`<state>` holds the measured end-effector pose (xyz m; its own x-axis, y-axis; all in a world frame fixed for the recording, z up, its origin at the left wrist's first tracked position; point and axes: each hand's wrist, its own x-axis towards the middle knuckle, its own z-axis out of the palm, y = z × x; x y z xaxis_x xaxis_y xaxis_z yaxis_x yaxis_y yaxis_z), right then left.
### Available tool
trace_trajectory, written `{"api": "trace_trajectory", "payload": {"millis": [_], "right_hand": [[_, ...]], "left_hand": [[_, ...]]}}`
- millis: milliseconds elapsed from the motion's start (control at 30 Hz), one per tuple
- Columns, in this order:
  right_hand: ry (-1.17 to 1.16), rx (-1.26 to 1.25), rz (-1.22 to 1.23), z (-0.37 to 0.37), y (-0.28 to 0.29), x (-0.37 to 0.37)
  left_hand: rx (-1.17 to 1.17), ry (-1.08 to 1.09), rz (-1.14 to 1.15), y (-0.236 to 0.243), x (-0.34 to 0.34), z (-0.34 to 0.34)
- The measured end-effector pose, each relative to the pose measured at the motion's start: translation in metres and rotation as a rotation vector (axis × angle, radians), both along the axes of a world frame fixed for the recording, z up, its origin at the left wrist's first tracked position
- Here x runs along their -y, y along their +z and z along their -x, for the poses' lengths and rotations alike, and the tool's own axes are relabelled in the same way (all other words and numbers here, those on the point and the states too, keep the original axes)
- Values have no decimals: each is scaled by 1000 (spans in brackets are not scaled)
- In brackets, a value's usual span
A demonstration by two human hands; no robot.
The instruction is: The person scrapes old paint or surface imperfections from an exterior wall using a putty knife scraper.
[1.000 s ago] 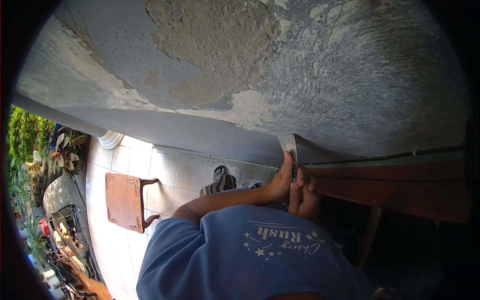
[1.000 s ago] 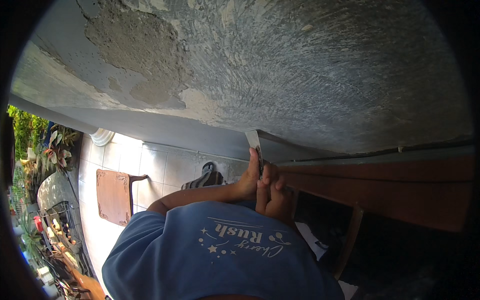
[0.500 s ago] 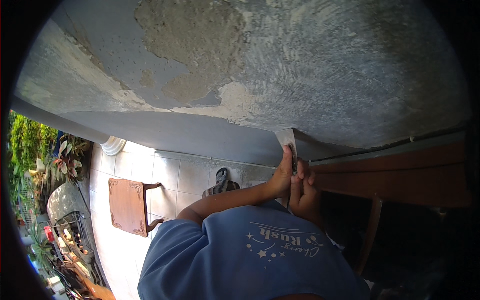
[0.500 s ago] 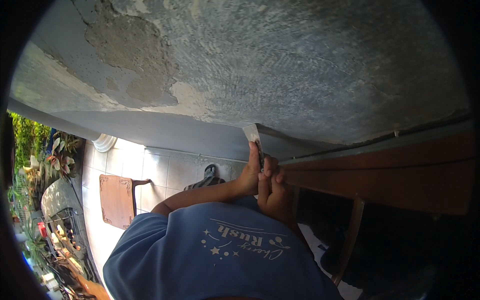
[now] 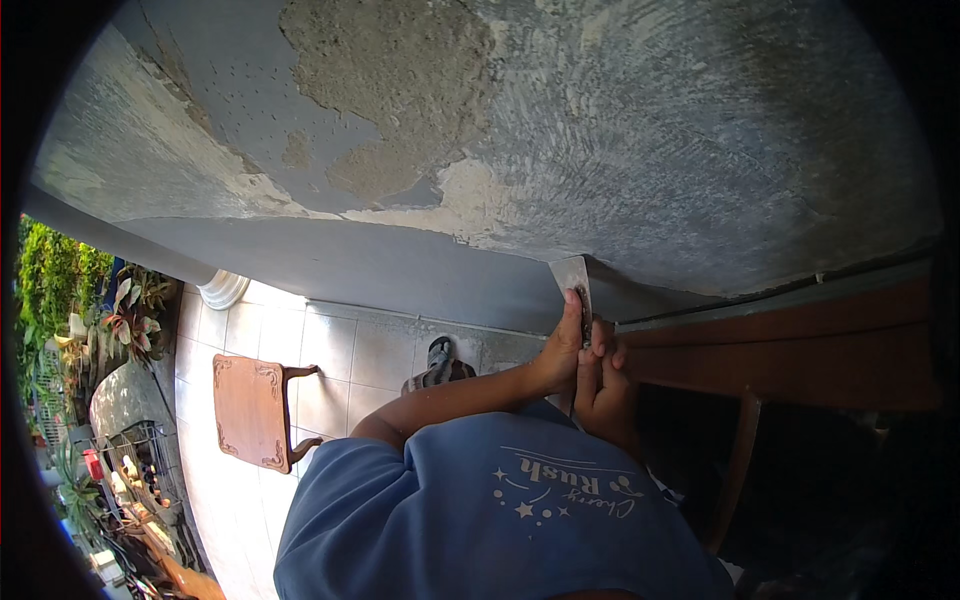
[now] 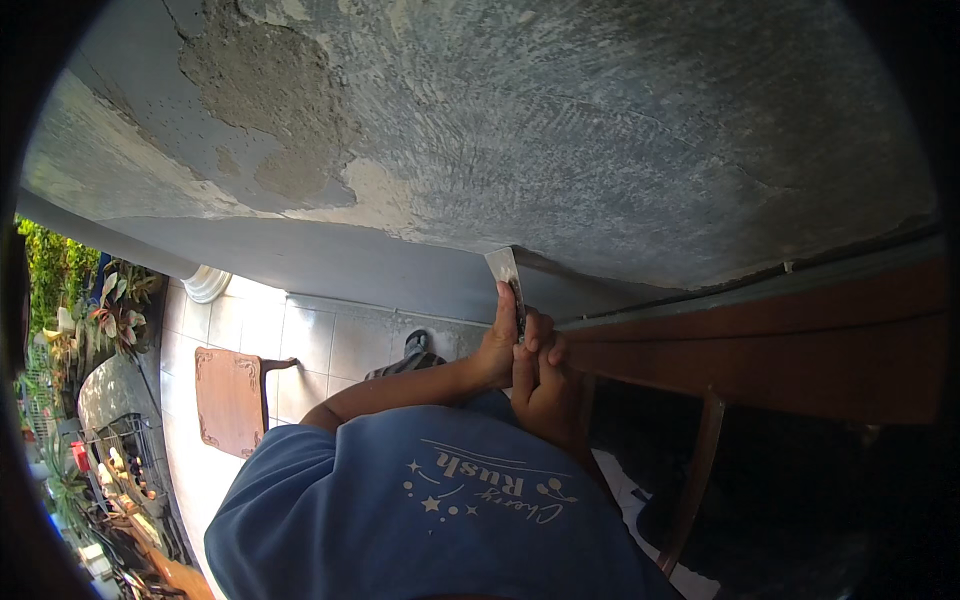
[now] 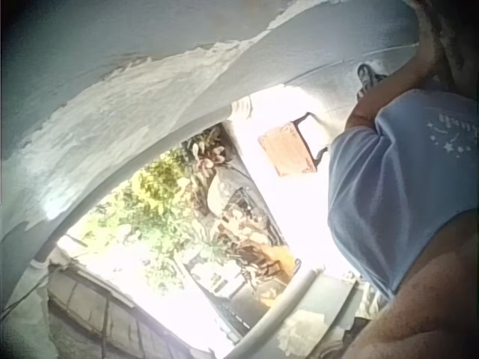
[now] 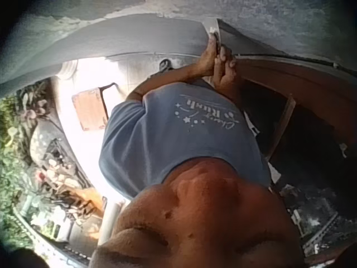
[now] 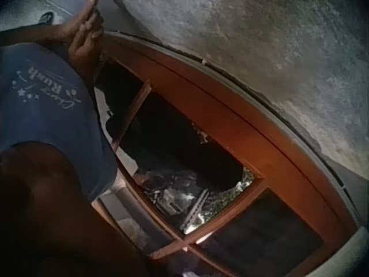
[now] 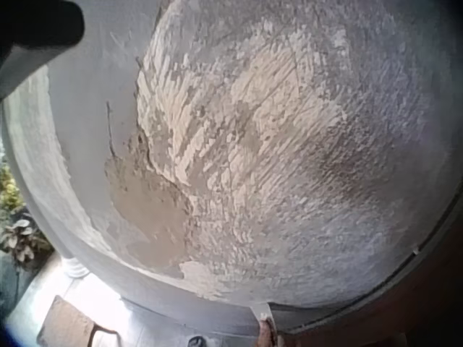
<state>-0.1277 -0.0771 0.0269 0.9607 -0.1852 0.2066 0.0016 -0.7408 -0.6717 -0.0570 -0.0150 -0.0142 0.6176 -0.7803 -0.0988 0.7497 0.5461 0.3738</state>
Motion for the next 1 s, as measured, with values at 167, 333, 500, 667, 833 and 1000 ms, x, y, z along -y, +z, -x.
{"api": "trace_trajectory", "payload": {"millis": [167, 333, 500, 667, 833, 1000], "right_hand": [[-70, 175, 75, -5, 2, -11], [-30, 121, -157, -9, -19, 2], [-61, 104, -172, -3, -8, -5], [-26, 77, -82, -7, -1, -15], [-40, 188, -73, -12, -21, -20], [-12, 138, -227, -9, -11, -6]], "left_hand": [[-13, -14, 66, -7, -2, -1], [27, 48, -22, -13, 3, -8], [43, 34, 28, -10, -1, -3], [-12, 49, 27, -7, -8, -3], [114, 36, -74, -14, -14, -10], [67, 84, -135, -6, -2, -7]]}}
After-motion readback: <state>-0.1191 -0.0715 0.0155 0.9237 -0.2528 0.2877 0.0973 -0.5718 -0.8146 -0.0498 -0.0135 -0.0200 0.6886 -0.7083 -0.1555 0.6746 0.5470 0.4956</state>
